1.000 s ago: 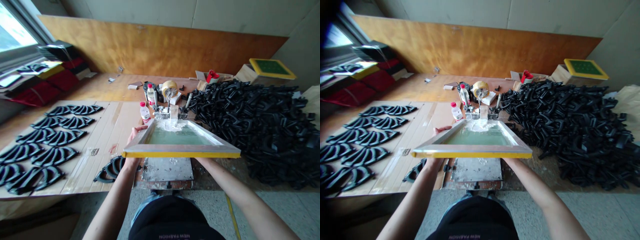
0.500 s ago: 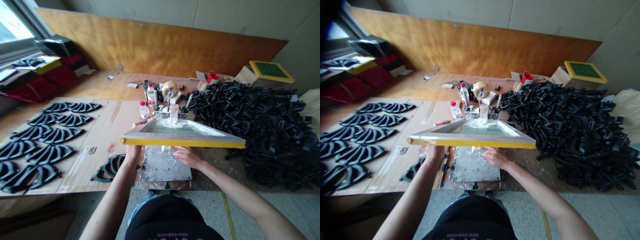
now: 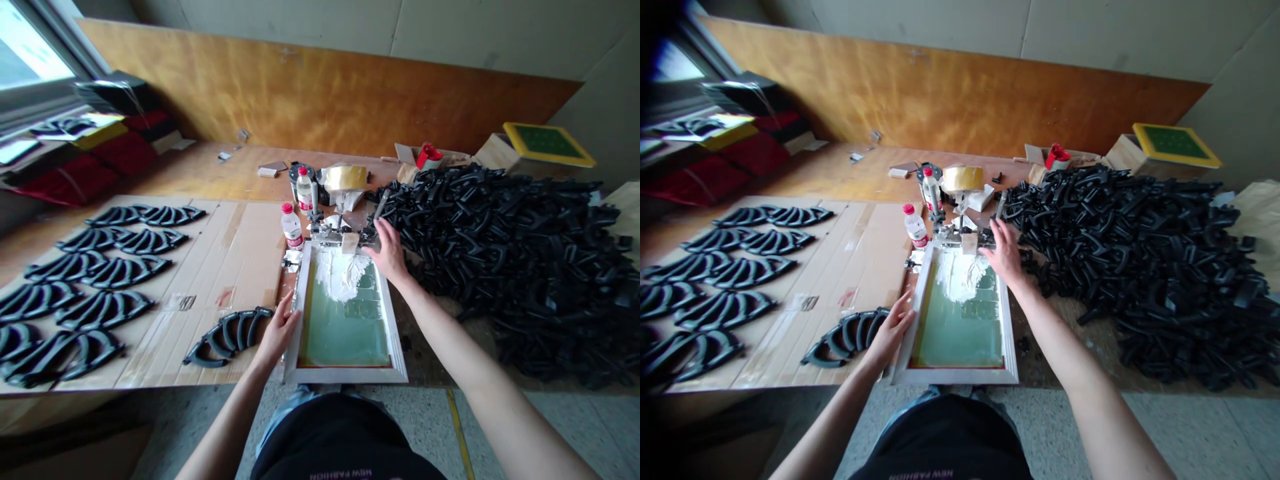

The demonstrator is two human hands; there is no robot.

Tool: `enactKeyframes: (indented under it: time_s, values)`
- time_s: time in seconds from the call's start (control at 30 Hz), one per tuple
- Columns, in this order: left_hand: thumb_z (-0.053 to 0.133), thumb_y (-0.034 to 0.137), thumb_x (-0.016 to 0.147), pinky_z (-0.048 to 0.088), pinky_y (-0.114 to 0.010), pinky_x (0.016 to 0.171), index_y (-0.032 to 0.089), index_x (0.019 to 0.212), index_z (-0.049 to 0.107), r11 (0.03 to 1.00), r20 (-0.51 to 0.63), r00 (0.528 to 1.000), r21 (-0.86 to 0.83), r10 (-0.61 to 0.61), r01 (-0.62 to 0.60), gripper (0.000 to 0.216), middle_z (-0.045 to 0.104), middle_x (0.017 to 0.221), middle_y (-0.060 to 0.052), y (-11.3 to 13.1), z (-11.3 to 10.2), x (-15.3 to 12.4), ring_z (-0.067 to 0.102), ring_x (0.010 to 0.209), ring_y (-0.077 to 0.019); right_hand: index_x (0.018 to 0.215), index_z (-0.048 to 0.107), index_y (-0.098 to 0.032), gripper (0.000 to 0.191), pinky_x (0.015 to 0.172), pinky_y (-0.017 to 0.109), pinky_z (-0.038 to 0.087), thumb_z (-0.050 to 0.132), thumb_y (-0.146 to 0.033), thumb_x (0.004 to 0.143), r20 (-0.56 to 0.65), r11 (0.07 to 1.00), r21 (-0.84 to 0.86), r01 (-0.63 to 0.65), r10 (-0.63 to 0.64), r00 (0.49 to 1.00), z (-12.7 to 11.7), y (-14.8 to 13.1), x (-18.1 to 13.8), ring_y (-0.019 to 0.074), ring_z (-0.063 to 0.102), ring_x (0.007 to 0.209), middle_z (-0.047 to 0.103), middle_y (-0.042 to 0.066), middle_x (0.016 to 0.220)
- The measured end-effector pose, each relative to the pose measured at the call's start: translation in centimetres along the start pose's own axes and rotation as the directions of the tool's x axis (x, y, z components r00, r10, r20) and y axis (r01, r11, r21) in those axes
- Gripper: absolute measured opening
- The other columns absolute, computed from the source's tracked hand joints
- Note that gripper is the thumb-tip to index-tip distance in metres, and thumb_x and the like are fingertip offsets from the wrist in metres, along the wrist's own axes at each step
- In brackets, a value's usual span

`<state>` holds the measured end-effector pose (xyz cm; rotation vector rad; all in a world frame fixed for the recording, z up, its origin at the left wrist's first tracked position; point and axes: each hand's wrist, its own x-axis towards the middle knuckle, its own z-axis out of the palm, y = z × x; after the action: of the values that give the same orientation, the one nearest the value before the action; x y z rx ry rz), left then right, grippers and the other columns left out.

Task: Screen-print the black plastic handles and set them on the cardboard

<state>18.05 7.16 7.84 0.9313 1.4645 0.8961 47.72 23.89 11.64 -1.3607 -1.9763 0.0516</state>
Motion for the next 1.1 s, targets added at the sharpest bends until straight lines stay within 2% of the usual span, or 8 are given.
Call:
enactKeyframes:
  time_s: [0.17, 0.27, 0.4, 0.5, 0.7, 0.83, 0.93, 1.1]
  values:
    - [0.056, 0.056, 0.08, 0.051, -0.029, 0.066, 0.021, 0.147, 0.037, 0.997, -0.026, 1.0, 0.083, 0.009, -0.007, 0.078, 0.071, 0.095, -0.006, -2.0, 0.3, 1.2, 0.066, 0.077, -0.0192, 0.109, 0.061, -0.013, 0.028, 0.09, 0.036, 0.044, 0.068, -0.022, 0.083, 0.437, 0.96, -0.243, 0.141, -0.021, 0.899, 3.4, -3.6, 2.2, 0.0264, 0.057, 0.103, 0.066, 0.013, 0.106]
    - [0.055, 0.057, 0.081, 0.052, -0.029, 0.07, 0.02, 0.145, 0.04, 0.995, -0.015, 1.0, 0.098, 0.008, -0.007, 0.075, 0.071, 0.099, -0.007, -2.5, 0.1, 1.4, 0.067, 0.084, -0.0205, 0.096, 0.062, -0.014, 0.011, 0.08, 0.031, 0.043, 0.06, -0.02, 0.087, 0.53, 0.943, -0.279, 0.18, -0.005, 0.848, 3.9, -4.6, -0.1, 0.0229, 0.059, 0.09, 0.067, 0.011, 0.095]
    - [0.056, 0.057, 0.082, 0.052, -0.032, 0.079, 0.021, 0.142, 0.044, 0.996, -0.021, 0.999, 0.086, 0.029, -0.027, 0.071, 0.071, 0.104, -0.008, -3.0, 0.0, 1.6, 0.067, 0.094, -0.0225, 0.092, 0.062, -0.016, 0.013, 0.075, 0.029, 0.041, 0.053, -0.009, 0.084, 0.647, 0.9, -0.094, 0.425, -0.269, 0.713, 1.6, -5.6, -3.3, 0.0211, 0.058, 0.089, 0.066, 0.009, 0.094]
    - [0.058, 0.057, 0.081, 0.052, -0.032, 0.08, 0.021, 0.14, 0.047, 0.998, -0.042, 0.998, 0.059, 0.036, -0.033, 0.07, 0.072, 0.105, -0.008, -2.9, 0.1, 1.4, 0.067, 0.094, -0.0228, 0.087, 0.063, -0.018, 0.015, 0.073, 0.027, 0.04, 0.056, -0.007, 0.079, 0.691, 0.875, 0.085, 0.477, -0.396, 0.604, 0.0, -5.9, -3.2, 0.0196, 0.058, 0.087, 0.065, 0.005, 0.089]
    - [0.059, 0.057, 0.079, 0.052, -0.031, 0.071, 0.018, 0.14, 0.045, 1.0, -0.035, 0.999, -0.003, 0.008, -0.008, 0.074, 0.072, 0.097, -0.008, -1.8, 0.3, 0.8, 0.068, 0.084, -0.0224, 0.09, 0.064, -0.017, 0.015, 0.076, 0.029, 0.041, 0.05, -0.011, 0.088, 0.586, 0.921, 0.016, 0.39, -0.325, 0.743, 0.8, -5.6, -4.2, 0.0207, 0.056, 0.09, 0.063, 0.008, 0.093]
    - [0.061, 0.058, 0.077, 0.051, -0.029, 0.064, 0.018, 0.139, 0.046, 0.999, -0.041, 0.999, -0.031, -0.01, 0.008, 0.075, 0.072, 0.088, -0.006, -1.3, 0.4, 0.5, 0.067, 0.076, -0.021, 0.097, 0.065, -0.017, 0.015, 0.079, 0.029, 0.043, 0.053, -0.016, 0.089, 0.578, 0.897, 0.098, 0.43, -0.403, 0.71, 0.6, -5.2, -5.7, 0.0203, 0.057, 0.092, 0.064, 0.007, 0.095]
    - [0.062, 0.057, 0.077, 0.049, -0.028, 0.061, 0.019, 0.139, 0.047, 0.999, -0.047, 0.999, -0.034, -0.024, 0.023, 0.075, 0.071, 0.086, -0.005, -0.4, 0.4, 0.0, 0.066, 0.071, -0.0196, 0.101, 0.066, -0.021, 0.014, 0.076, 0.027, 0.044, 0.059, -0.026, 0.09, 0.535, 0.945, 0.068, 0.319, -0.305, 0.788, 0.9, -5.0, -3.0, 0.0189, 0.06, 0.088, 0.066, 0.004, 0.094]
    - [0.058, 0.059, 0.08, 0.05, -0.028, 0.07, 0.022, 0.134, 0.054, 0.999, -0.045, 0.998, -0.016, 0.044, -0.045, 0.066, 0.072, 0.098, -0.006, 3.8, -0.3, -1.5, 0.065, 0.083, -0.0207, 0.138, 0.05, -0.029, 0.057, 0.078, 0.029, 0.046, 0.069, -0.032, 0.084, 0.384, 0.991, -0.092, 0.102, -0.059, 0.921, 1.1, -3.8, 4.0, 0.0218, 0.063, 0.091, 0.068, 0.006, 0.11]
